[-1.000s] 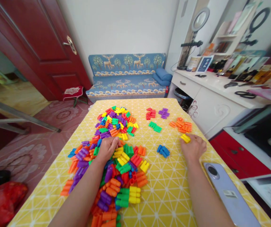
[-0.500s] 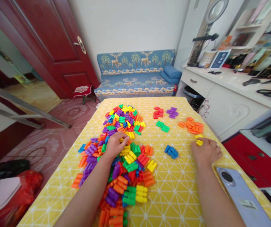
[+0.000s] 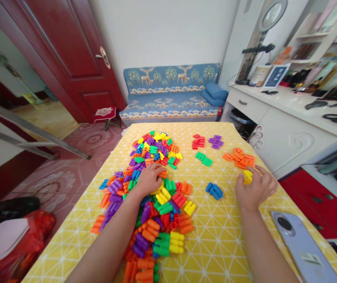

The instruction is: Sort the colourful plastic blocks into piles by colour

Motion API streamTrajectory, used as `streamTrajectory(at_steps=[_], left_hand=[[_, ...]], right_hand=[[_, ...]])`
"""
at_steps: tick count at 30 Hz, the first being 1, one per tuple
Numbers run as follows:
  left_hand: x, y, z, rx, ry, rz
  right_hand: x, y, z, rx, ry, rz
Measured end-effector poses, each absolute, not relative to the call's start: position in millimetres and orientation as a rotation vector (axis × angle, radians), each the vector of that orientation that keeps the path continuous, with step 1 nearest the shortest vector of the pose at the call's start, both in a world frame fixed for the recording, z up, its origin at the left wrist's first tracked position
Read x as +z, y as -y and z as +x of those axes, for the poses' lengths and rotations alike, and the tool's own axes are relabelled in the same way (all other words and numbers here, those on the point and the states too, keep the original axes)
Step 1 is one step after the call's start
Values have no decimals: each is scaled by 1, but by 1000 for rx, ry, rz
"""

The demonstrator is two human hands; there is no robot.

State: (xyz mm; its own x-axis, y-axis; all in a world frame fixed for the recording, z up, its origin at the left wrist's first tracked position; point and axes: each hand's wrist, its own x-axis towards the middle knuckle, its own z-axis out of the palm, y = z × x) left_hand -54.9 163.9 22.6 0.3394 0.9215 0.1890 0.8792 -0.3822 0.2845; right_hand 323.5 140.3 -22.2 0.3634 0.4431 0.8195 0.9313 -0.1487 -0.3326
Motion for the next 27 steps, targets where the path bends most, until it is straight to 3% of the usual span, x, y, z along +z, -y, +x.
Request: streamTrajectory(at_steps=[6, 11, 20, 27], left_hand=[[19, -168, -58, 650, -1618, 2399], [22, -168, -59, 771, -1615, 2353], [21, -159, -57, 1038, -1144, 2218], [26, -152, -58, 1010, -1134, 2018]], right_hand=[[7, -127, 279, -466, 1341, -1762], [20, -116, 222, -169, 1507, -1475], [27, -111, 126, 571, 1791, -1129], [33, -119, 102, 640, 1697, -1278]])
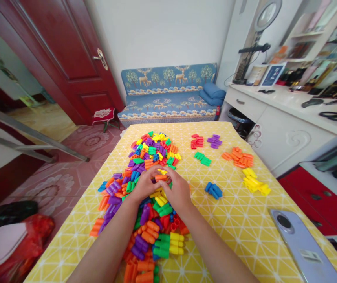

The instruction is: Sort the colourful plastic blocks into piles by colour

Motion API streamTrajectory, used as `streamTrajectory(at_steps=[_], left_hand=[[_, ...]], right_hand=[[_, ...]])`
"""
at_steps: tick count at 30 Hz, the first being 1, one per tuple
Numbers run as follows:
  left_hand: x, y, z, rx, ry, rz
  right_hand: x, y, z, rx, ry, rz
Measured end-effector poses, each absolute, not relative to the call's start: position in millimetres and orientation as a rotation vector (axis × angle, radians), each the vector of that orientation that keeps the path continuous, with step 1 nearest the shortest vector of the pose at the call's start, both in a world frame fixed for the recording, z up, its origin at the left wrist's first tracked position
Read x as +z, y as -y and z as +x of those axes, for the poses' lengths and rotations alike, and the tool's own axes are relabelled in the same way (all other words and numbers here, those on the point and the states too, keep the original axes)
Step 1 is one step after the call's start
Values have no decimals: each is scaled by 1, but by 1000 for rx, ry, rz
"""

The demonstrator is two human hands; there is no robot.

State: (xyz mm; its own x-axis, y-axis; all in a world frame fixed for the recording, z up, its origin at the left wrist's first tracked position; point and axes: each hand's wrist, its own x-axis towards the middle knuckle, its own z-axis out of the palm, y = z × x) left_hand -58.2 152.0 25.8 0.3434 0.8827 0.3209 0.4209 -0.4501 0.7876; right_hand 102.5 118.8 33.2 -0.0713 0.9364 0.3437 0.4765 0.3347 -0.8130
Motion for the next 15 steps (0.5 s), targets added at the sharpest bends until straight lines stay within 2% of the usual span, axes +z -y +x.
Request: streamTrajectory(at_steps=[10, 15], left_hand=[[18, -156, -56, 889, -1172, 2155], [17, -161, -59, 1068, -1206, 2271]], right_hand=[[26, -119, 111, 769, 1421, -1261], [29, -140, 169, 585, 1223, -1308]])
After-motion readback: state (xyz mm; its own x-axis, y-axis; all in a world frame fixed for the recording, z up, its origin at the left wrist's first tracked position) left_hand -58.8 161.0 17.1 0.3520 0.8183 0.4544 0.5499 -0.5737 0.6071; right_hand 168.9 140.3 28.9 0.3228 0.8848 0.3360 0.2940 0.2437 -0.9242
